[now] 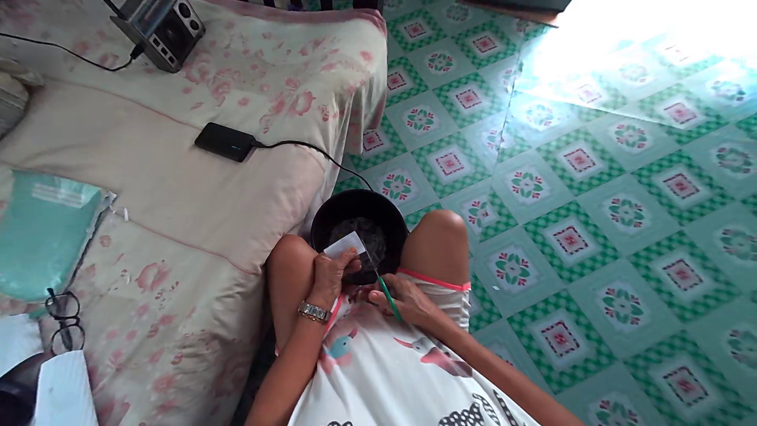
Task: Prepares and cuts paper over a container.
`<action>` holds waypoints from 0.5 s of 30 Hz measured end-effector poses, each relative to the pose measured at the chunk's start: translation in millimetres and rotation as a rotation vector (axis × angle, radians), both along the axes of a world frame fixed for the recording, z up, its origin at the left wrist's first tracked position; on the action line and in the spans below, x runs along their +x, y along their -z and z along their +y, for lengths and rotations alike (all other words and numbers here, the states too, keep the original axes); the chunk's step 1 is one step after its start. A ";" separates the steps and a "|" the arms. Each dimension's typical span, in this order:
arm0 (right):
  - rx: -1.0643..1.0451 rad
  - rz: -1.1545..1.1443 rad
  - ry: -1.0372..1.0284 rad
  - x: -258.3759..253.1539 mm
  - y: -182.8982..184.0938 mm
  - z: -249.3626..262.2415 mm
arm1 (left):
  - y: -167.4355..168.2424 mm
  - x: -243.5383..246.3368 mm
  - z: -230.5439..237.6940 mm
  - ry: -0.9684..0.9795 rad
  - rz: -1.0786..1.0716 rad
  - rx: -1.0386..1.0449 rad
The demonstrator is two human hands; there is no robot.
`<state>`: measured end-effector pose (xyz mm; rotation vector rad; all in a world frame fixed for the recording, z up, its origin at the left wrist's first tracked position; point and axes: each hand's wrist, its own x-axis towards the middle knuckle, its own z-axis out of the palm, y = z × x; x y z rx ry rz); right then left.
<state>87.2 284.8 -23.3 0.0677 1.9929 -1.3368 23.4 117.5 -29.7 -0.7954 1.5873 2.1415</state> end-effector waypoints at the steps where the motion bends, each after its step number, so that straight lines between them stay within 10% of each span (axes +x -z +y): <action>1: 0.005 -0.004 -0.004 -0.1 0.3 0.1 | 0.1 -0.3 0.2 -0.002 0.002 0.000; 15: 0.045 -0.034 -0.018 -7.2 1.0 -7.5 | 0.4 2.0 -1.1 0.024 0.023 -0.014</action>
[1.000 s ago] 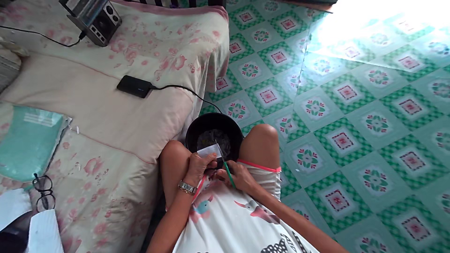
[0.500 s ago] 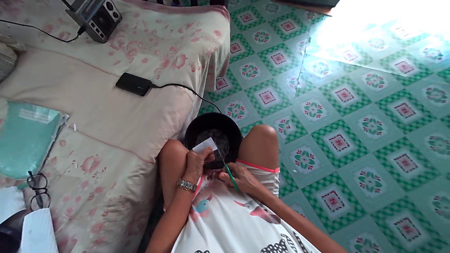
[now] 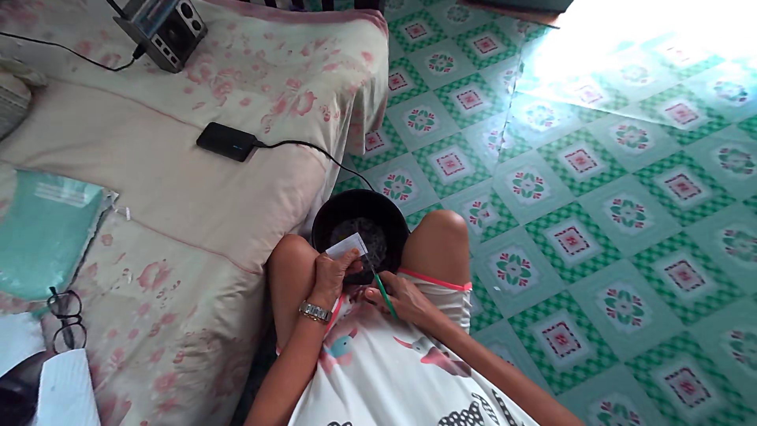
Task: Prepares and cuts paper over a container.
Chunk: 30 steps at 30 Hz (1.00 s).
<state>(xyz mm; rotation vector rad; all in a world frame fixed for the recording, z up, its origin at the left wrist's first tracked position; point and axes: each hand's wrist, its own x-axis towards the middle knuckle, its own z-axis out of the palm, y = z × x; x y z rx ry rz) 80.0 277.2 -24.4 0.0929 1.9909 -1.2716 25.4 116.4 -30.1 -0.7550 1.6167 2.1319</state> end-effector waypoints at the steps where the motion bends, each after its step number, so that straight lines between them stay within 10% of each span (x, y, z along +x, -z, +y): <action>1: 0.002 0.005 -0.001 0.0 1.0 -0.2 | 0.1 0.0 -0.3 0.005 0.002 0.003; 30: 0.120 0.072 0.054 2.8 3.9 -7.7 | -3.8 0.1 -3.4 0.086 -0.053 0.006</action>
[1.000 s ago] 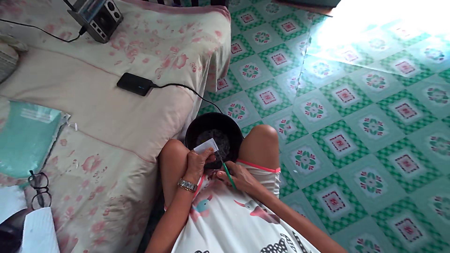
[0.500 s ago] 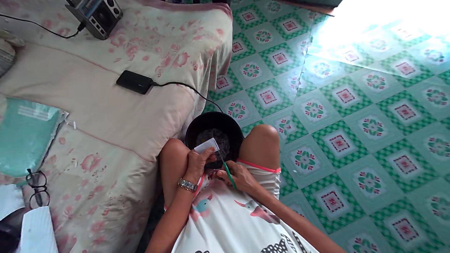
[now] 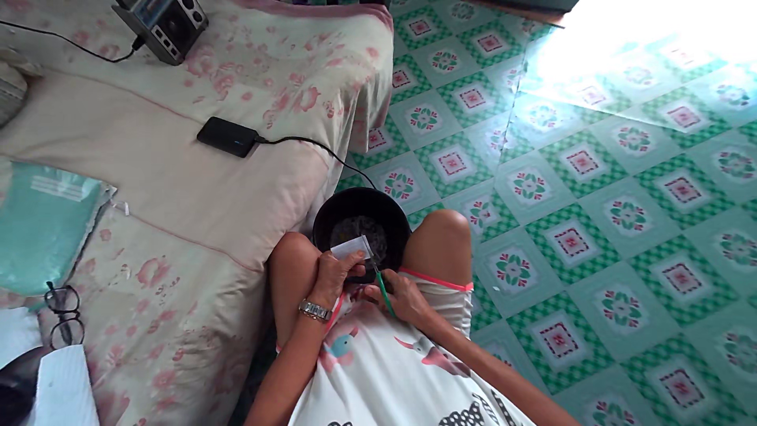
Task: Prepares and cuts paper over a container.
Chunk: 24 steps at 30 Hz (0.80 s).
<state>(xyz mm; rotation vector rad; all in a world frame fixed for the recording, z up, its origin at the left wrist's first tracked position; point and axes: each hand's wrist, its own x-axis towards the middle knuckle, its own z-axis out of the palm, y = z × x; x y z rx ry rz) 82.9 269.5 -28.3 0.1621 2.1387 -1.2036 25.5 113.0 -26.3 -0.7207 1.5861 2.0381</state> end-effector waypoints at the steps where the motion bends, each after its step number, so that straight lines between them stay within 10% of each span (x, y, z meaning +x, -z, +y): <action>1: 0.003 0.003 0.005 0.3 0.0 -0.3 | 0.1 -0.1 0.0 0.002 -0.002 0.002; 24: -0.206 -0.016 0.125 4.9 1.4 4.5 | -0.6 -2.8 1.9 0.000 -0.047 -0.024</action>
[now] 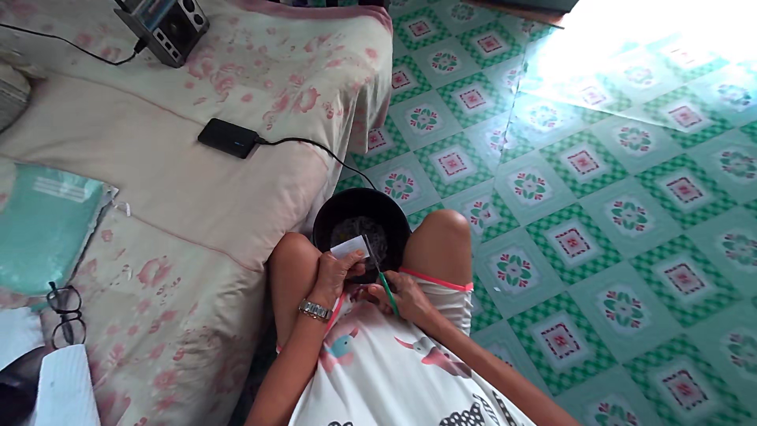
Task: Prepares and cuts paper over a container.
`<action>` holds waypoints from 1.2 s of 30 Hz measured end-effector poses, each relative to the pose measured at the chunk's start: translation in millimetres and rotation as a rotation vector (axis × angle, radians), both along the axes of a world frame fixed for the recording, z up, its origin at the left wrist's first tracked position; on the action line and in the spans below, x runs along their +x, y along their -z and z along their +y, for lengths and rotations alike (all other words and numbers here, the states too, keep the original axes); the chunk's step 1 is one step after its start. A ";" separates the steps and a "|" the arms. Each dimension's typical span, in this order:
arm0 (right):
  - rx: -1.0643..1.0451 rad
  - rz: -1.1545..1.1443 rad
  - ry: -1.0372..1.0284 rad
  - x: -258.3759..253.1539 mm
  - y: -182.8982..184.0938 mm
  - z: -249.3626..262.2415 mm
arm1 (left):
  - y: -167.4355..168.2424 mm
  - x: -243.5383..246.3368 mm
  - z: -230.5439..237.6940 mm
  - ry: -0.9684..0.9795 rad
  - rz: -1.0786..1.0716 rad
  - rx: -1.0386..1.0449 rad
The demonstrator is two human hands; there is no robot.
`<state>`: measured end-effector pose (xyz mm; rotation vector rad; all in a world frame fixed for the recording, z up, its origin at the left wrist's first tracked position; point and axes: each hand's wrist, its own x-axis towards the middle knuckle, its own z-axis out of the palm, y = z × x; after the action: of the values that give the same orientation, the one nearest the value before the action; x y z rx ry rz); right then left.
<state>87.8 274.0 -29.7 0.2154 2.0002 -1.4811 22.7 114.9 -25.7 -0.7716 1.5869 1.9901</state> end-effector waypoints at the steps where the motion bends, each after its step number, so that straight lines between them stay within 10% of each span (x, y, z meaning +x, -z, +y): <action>1: 0.004 -0.008 -0.045 -0.1 -1.1 1.8 | 1.7 -0.6 0.5 -0.020 0.009 0.000; 36: 0.158 -0.008 -0.099 -3.2 -3.0 -4.6 | 7.8 0.7 0.5 -0.062 0.078 0.066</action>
<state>84.5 269.4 -26.8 0.1851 2.0924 -1.2609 23.4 115.4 -33.4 -0.7347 1.5489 2.1296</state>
